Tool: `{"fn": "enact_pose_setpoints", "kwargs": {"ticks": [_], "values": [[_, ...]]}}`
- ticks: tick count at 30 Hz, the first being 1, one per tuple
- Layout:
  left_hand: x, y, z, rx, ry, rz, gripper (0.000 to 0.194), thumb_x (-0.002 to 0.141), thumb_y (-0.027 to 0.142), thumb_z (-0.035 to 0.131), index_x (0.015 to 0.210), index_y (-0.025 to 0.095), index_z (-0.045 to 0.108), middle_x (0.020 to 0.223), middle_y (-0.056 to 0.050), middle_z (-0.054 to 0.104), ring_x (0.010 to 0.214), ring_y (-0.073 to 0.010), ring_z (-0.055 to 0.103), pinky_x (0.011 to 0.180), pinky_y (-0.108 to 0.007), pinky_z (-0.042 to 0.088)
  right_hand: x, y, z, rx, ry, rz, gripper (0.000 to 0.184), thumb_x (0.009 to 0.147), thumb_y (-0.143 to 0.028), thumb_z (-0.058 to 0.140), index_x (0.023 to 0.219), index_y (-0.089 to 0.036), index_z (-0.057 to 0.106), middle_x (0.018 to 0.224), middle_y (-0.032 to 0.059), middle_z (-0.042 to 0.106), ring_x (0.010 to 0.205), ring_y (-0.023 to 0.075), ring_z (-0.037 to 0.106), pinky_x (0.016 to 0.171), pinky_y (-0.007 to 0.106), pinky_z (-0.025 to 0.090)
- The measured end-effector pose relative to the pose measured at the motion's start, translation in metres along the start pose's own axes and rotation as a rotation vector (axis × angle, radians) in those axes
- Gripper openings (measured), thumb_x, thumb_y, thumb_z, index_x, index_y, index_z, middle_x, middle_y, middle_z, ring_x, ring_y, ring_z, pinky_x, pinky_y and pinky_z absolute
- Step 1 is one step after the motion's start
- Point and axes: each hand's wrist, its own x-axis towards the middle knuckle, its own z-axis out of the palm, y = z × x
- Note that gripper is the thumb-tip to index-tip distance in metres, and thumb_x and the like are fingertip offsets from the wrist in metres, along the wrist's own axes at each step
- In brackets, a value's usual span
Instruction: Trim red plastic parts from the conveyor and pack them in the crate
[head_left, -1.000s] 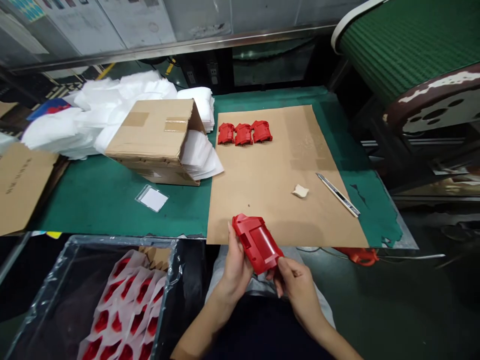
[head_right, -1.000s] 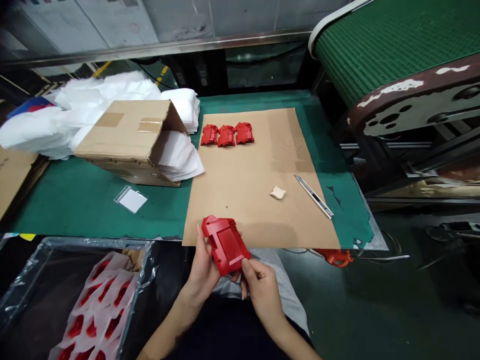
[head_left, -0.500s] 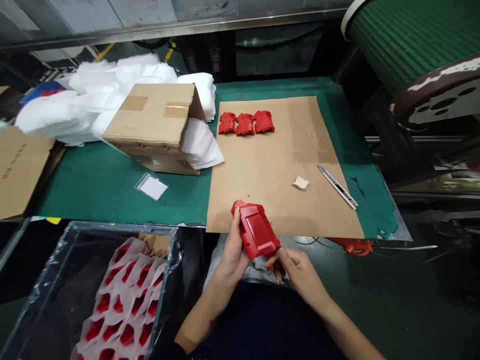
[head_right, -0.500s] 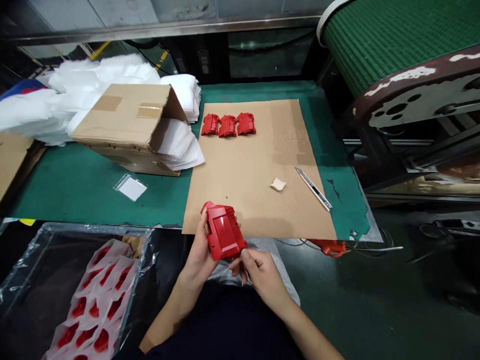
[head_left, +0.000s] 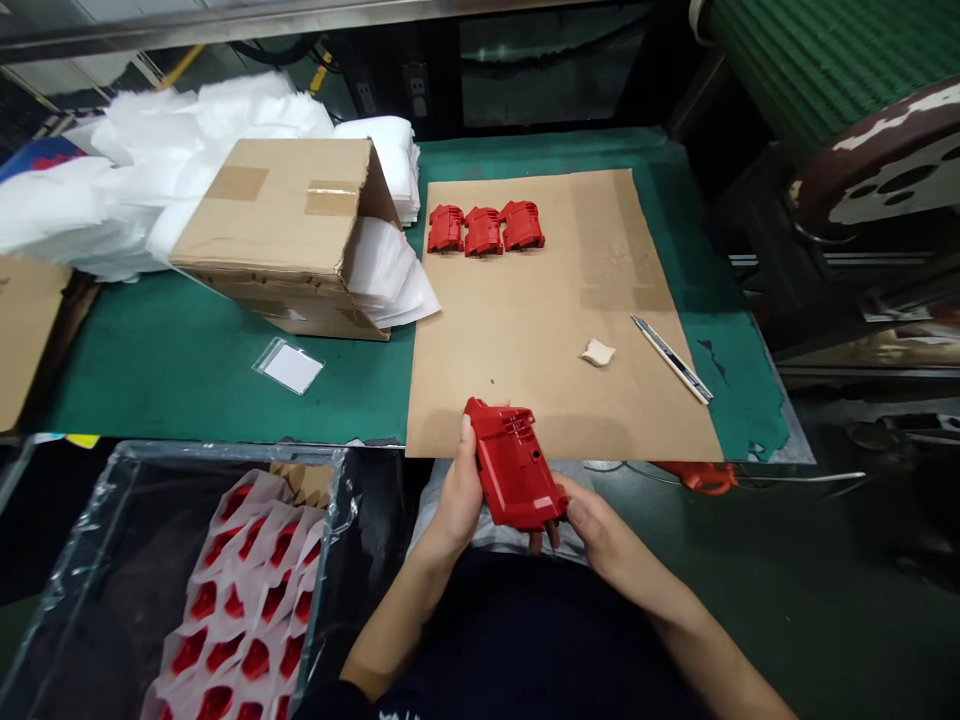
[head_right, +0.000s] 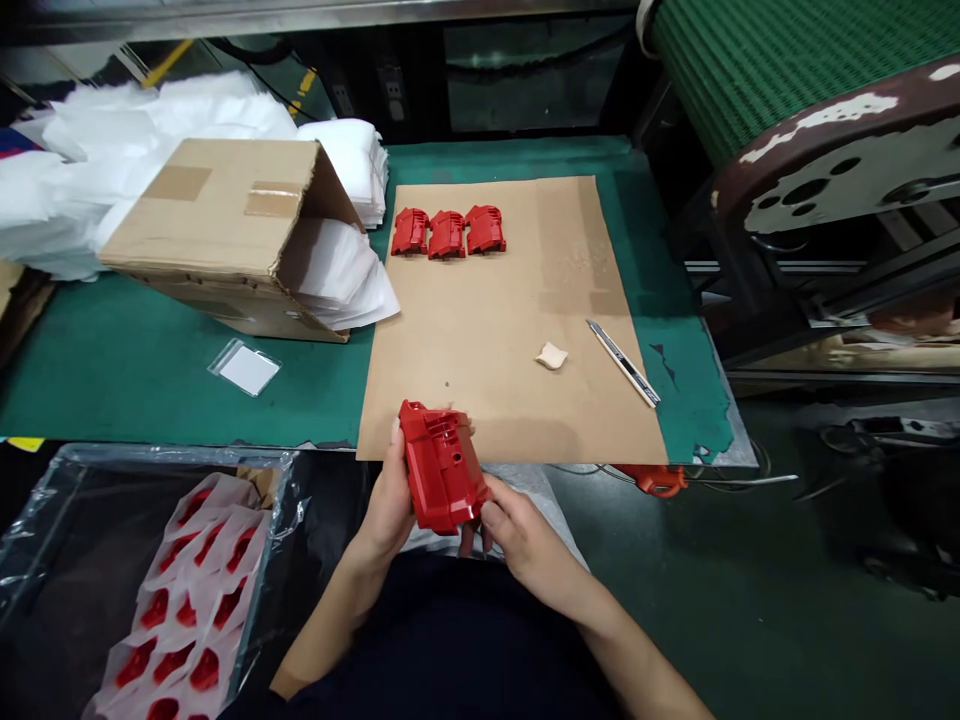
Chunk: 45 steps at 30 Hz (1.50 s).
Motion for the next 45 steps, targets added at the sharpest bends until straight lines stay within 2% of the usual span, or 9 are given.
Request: {"fn": "enact_pose_setpoints", "kwargs": {"ticks": [5,11,17,23,30,35,38,41,45], "values": [[0.009,0.01,-0.013,0.138,-0.053,0.247,0.065,0.074,0.072,0.062,0.115,0.021,0.065,0.125,-0.008,0.067,0.131,-0.0289,0.051,0.114,-0.04,0.037,0.003,0.006,-0.001,-0.166,0.131,-0.079,0.05,0.089,-0.061,0.051,0.124,-0.026,0.058,0.098,0.0035,0.068,0.091,0.0226,0.063,0.083,0.033,0.05],[-0.005,0.031,-0.015,0.38,-0.247,0.307,0.087,0.065,0.031,0.086,0.139,0.03,0.04,0.13,-0.007,0.06,0.122,-0.0255,0.058,0.107,-0.037,0.044,0.008,0.017,-0.004,-0.569,0.213,-0.261,0.054,0.088,-0.043,0.062,0.136,-0.025,0.044,0.13,0.0106,0.06,0.117,0.0262,0.059,0.097,0.04,0.049],[-0.012,0.032,-0.008,0.456,-0.304,0.494,0.066,0.067,0.02,0.081,0.122,0.029,0.045,0.12,-0.006,0.06,0.108,-0.0225,0.062,0.095,-0.036,0.052,0.011,0.019,-0.005,-0.669,0.206,-0.361,0.062,0.087,-0.038,0.064,0.14,-0.027,0.035,0.134,0.012,0.055,0.122,0.0252,0.056,0.101,0.042,0.048],[-0.01,0.027,-0.007,0.451,-0.266,0.564,0.067,0.067,0.021,0.082,0.122,0.028,0.045,0.12,-0.006,0.06,0.112,-0.0245,0.061,0.098,-0.038,0.049,0.016,0.022,-0.002,-0.743,0.271,-0.403,0.06,0.089,-0.042,0.062,0.14,-0.026,0.034,0.13,0.014,0.056,0.12,0.0286,0.057,0.097,0.046,0.05],[0.014,0.025,-0.034,0.538,-0.141,0.538,0.061,0.079,0.035,0.073,0.129,0.031,0.039,0.14,-0.009,0.049,0.132,-0.0239,0.048,0.112,-0.041,0.038,0.042,0.026,-0.027,-1.076,0.403,-0.556,0.054,0.091,-0.038,0.056,0.138,-0.019,0.036,0.111,0.0148,0.062,0.1,0.0287,0.061,0.083,0.044,0.052],[0.054,0.034,-0.032,0.971,0.083,0.884,0.035,0.097,0.041,0.044,0.126,0.024,0.053,0.135,-0.012,0.056,0.131,-0.0241,0.048,0.113,-0.046,0.034,0.071,0.023,-0.044,-1.336,0.515,-0.394,0.046,0.089,-0.037,0.058,0.127,-0.014,0.048,0.097,0.0137,0.061,0.088,0.0288,0.057,0.075,0.042,0.049],[0.086,0.037,-0.013,1.226,0.053,1.093,0.034,0.097,0.041,0.04,0.112,0.021,0.064,0.12,-0.012,0.067,0.117,-0.0266,0.058,0.111,-0.052,0.031,0.083,0.018,-0.036,-1.401,0.521,-0.319,0.05,0.089,-0.04,0.06,0.13,-0.015,0.05,0.108,0.0168,0.061,0.095,0.0292,0.056,0.08,0.042,0.047],[0.111,0.036,0.0,1.26,-0.009,1.167,0.039,0.099,0.038,0.035,0.09,0.02,0.068,0.087,-0.009,0.073,0.085,-0.0225,0.066,0.096,-0.045,0.043,0.089,0.009,-0.045,-1.328,0.519,-0.314,0.043,0.095,-0.047,0.049,0.129,-0.021,0.053,0.111,0.0128,0.063,0.099,0.0264,0.057,0.082,0.039,0.044],[0.121,0.032,-0.002,1.212,0.005,1.207,0.044,0.1,0.029,0.028,0.081,0.018,0.067,0.074,-0.008,0.07,0.069,-0.0194,0.062,0.07,-0.033,0.045,0.095,-0.002,-0.092,-1.305,0.904,-0.202,0.037,0.102,-0.035,0.031,0.119,-0.018,0.059,0.116,0.016,0.063,0.106,0.0287,0.055,0.087,0.043,0.041]]}}
